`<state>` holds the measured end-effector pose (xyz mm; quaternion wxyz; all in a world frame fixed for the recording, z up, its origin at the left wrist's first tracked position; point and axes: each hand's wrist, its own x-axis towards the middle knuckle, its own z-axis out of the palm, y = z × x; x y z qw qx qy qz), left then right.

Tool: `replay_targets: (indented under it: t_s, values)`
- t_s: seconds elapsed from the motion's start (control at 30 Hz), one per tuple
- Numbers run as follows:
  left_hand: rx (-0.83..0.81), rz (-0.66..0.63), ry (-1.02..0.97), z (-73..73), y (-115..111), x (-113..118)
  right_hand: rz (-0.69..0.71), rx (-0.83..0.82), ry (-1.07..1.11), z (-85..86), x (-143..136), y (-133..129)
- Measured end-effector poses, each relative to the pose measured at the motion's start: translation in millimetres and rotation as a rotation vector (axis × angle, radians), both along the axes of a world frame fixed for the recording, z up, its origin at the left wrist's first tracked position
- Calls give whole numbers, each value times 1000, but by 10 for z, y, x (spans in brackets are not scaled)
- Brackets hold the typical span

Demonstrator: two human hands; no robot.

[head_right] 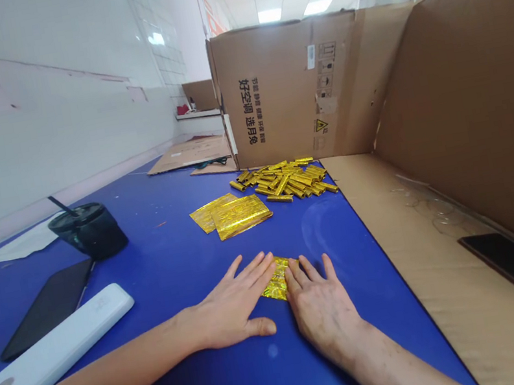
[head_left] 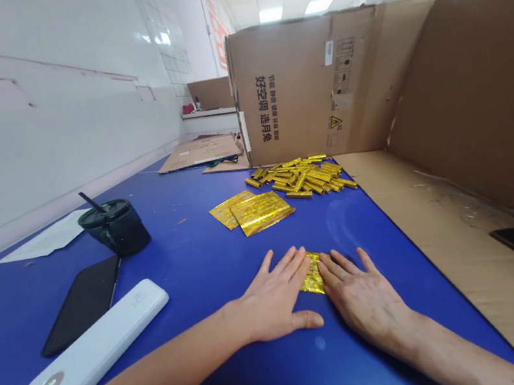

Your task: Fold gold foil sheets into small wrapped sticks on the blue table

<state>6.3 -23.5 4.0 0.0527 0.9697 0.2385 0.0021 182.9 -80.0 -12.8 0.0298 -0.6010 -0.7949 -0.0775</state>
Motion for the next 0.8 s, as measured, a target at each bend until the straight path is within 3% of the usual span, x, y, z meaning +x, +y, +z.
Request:
replay_targets:
  t_s: [0.13, 0.27, 0.5, 0.8]
  values:
    - [-36, -3, 28, -97, 57, 17, -33, 75, 77, 20, 26, -10]
    - [-47, -3, 19, -110, 42, 14, -176, 138, 139, 123, 62, -25]
    - [-35, -5, -1, -112, 38, 23, -324, -63, 218, 155, 41, 18]
    - [-31, -6, -5, -129, 45, 24, -332, -87, 226, 130, -8, 25]
